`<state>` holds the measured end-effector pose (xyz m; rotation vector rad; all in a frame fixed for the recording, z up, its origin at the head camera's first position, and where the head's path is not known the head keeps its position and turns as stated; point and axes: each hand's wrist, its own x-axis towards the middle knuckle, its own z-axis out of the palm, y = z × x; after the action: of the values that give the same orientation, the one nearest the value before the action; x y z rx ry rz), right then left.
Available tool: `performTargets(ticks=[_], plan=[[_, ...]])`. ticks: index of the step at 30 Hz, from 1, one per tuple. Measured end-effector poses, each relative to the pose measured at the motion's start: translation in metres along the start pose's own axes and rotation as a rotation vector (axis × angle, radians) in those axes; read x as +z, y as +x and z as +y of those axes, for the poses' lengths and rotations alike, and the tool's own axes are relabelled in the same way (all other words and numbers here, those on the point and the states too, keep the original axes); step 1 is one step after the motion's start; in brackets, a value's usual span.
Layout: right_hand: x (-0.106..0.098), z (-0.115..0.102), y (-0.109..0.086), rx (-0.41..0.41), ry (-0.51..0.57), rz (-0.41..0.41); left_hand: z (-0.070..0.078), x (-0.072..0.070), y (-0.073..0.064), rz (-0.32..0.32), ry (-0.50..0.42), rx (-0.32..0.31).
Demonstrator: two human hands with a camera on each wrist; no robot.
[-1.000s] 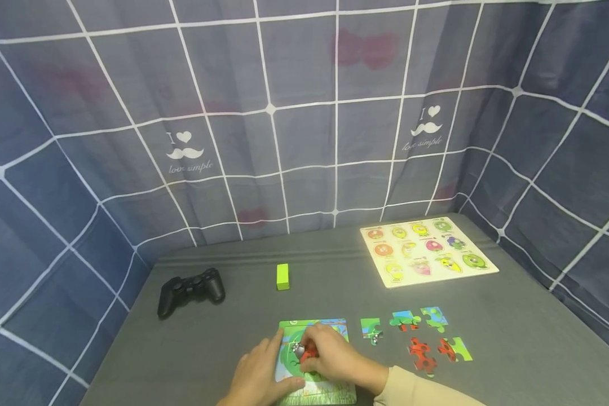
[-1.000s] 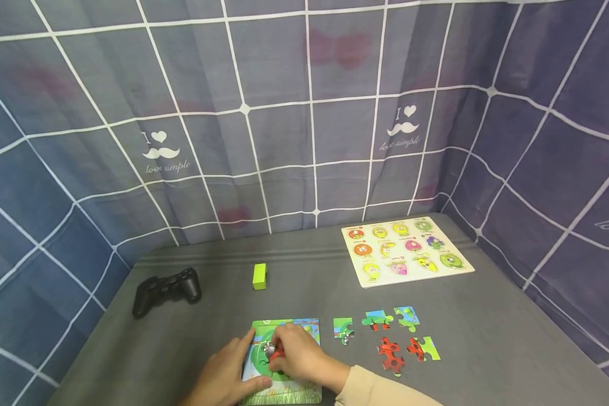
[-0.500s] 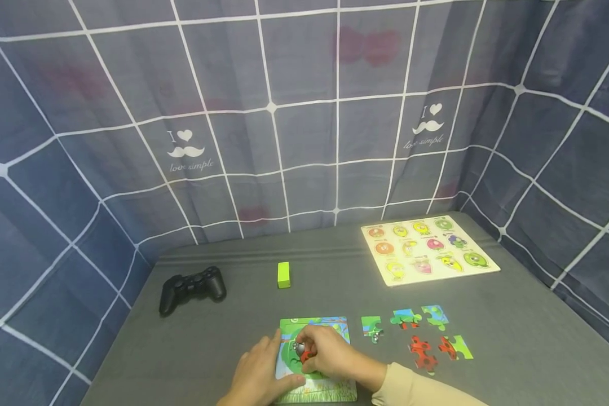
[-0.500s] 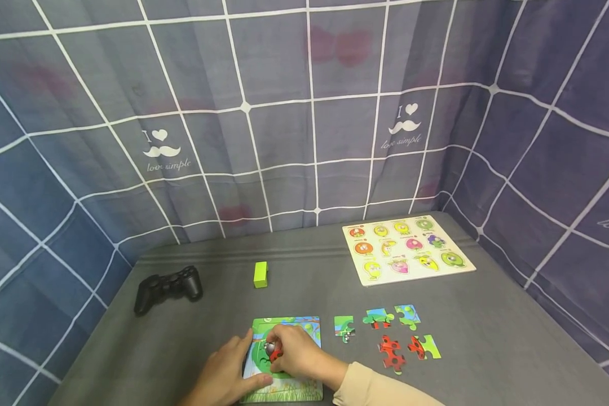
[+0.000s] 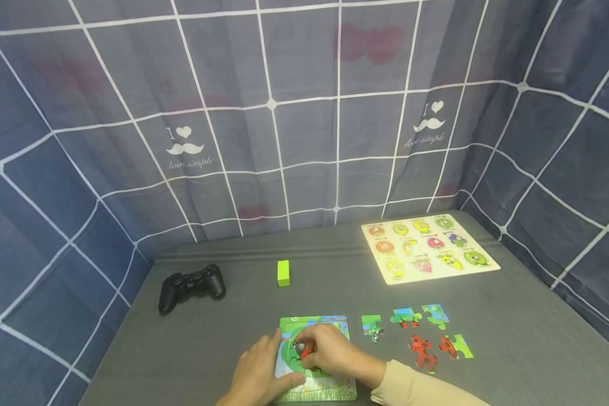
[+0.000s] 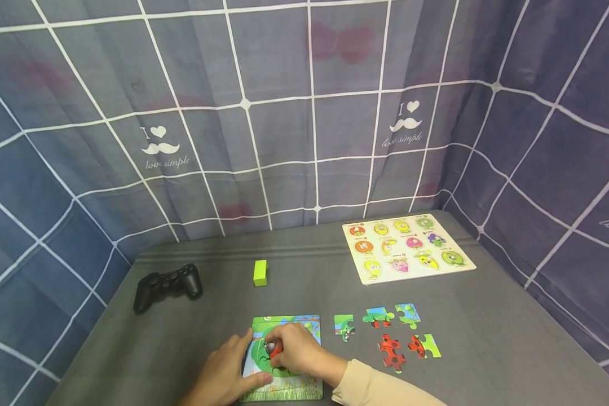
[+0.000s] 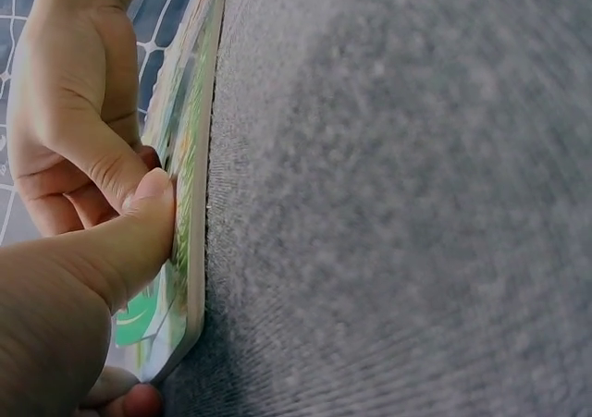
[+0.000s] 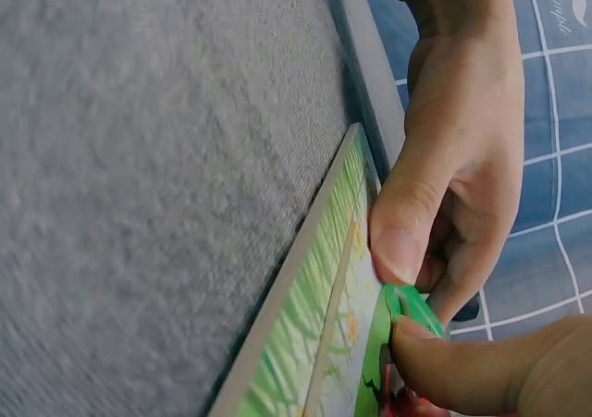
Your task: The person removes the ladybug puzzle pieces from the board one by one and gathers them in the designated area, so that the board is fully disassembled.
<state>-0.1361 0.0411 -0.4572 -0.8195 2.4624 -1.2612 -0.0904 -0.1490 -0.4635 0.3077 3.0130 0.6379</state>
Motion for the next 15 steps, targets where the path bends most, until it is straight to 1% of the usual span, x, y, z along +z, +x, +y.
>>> performTargets(ticks=[4,6,7,10,14,15], plan=[[-0.0010,0.0019,0.0000,0.001,0.025,0.005,0.0024,-0.0006,-0.0013,0.016,-0.006,0.003],[-0.0011,0.0029,0.0000,-0.017,0.014,0.021,0.0029,-0.0004,-0.0023,0.031,-0.006,0.009],[-0.0011,0.0034,0.0002,-0.034,0.004,0.028,0.0028,-0.0003,-0.0027,0.037,-0.005,0.010],[-0.0004,0.0046,0.0013,-0.083,-0.069,0.054,0.0015,0.0009,-0.0032,0.058,0.004,0.012],[0.0004,0.0067,0.0023,-0.130,-0.131,0.061,0.0001,0.0019,-0.0034,0.068,0.007,0.014],[0.0005,0.0074,0.0023,-0.138,-0.132,0.057,-0.0003,0.0022,-0.0033,0.068,0.005,0.015]])
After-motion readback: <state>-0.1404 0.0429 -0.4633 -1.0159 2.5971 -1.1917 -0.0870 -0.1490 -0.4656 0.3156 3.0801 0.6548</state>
